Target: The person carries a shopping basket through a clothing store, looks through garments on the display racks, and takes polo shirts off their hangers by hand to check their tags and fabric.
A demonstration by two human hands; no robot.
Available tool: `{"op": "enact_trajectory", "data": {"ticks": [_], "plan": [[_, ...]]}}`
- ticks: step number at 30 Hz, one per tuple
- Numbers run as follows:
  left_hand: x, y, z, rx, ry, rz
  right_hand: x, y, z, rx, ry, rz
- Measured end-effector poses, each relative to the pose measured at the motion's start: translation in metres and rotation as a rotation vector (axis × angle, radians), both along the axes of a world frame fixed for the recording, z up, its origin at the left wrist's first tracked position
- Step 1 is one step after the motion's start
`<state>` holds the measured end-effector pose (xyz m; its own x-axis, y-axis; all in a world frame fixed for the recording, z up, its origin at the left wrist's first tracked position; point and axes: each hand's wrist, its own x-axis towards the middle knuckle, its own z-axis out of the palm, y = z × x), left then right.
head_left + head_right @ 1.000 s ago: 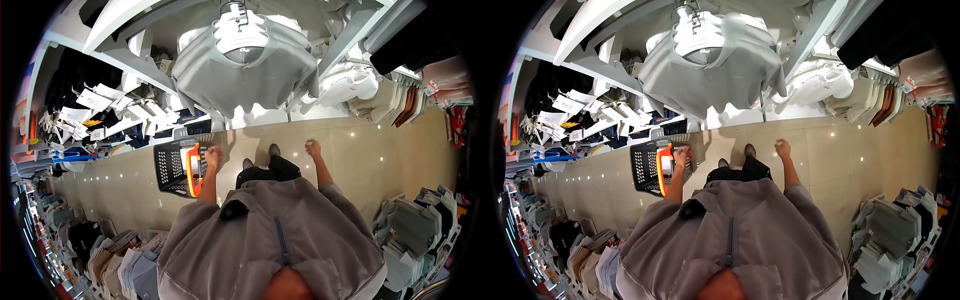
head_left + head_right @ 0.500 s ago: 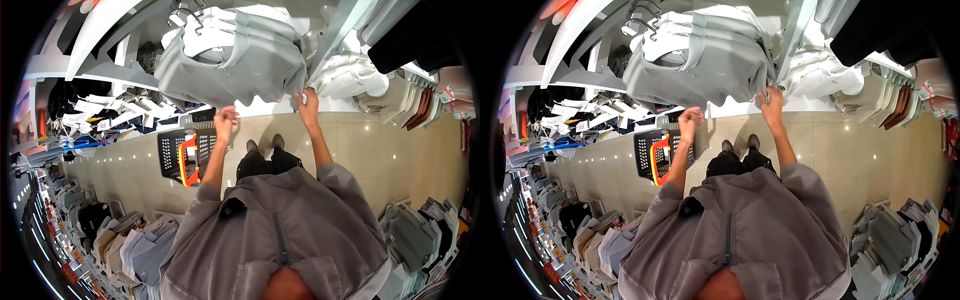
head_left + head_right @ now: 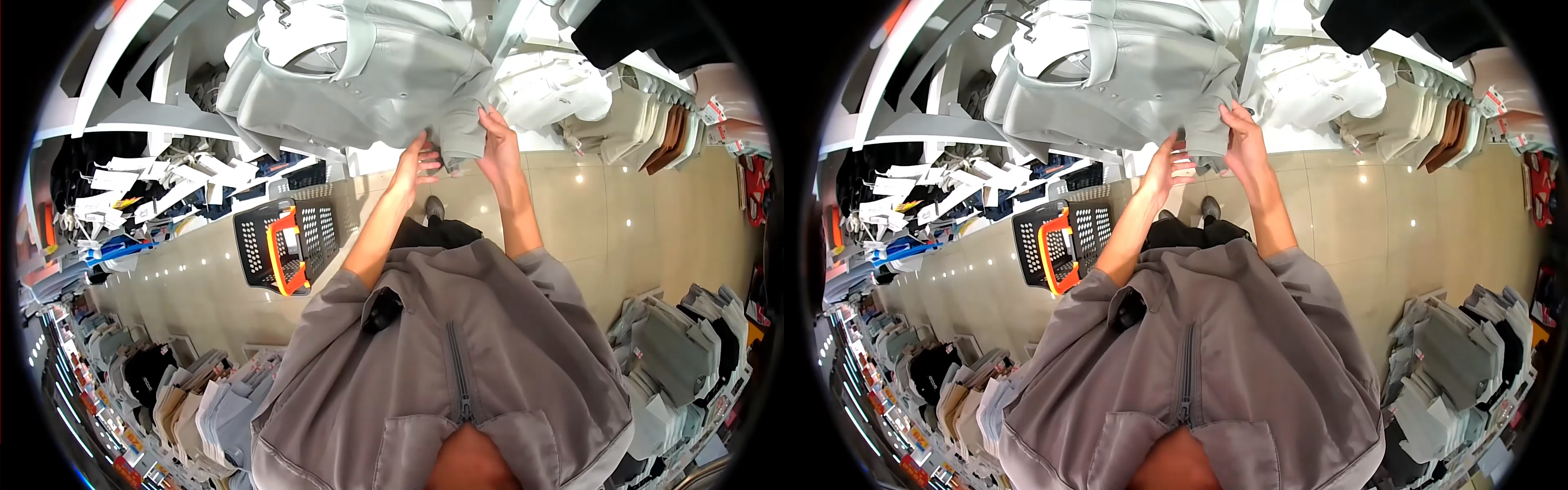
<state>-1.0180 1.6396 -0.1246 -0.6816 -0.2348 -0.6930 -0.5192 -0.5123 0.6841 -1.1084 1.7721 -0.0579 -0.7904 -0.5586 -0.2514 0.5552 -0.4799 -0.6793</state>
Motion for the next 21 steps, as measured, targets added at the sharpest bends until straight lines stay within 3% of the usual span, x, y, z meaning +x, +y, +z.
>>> {"op": "enact_trajectory", "data": {"ticks": [1,3,9,12,17,19,21], "plan": [[-0.002,-0.001,0.001,-0.001,0.001,-0.005,0.001,0.002,0.001,-0.055,-0.088,-0.028],[-0.006,-0.003,0.005,0.463,0.221,-0.03,-0.001,0.006,0.0,-0.076,-0.095,-0.023],[-0.019,0.007,0.003,0.351,0.451,-0.129,-0.011,0.023,-0.011,-0.101,-0.012,0.015],[-0.018,0.015,0.008,0.291,0.44,-0.077,-0.013,0.031,-0.008,0.03,-0.043,-0.091],[-0.002,0.03,0.052,0.296,0.419,0.023,-0.003,0.059,-0.054,0.322,0.095,-0.224],[0.0,0.03,0.066,0.294,0.441,0.034,0.006,0.079,-0.121,0.465,0.078,-0.149],[0.001,0.029,0.075,0.275,0.482,0.086,0.027,0.085,-0.159,0.751,0.51,0.103]]}}
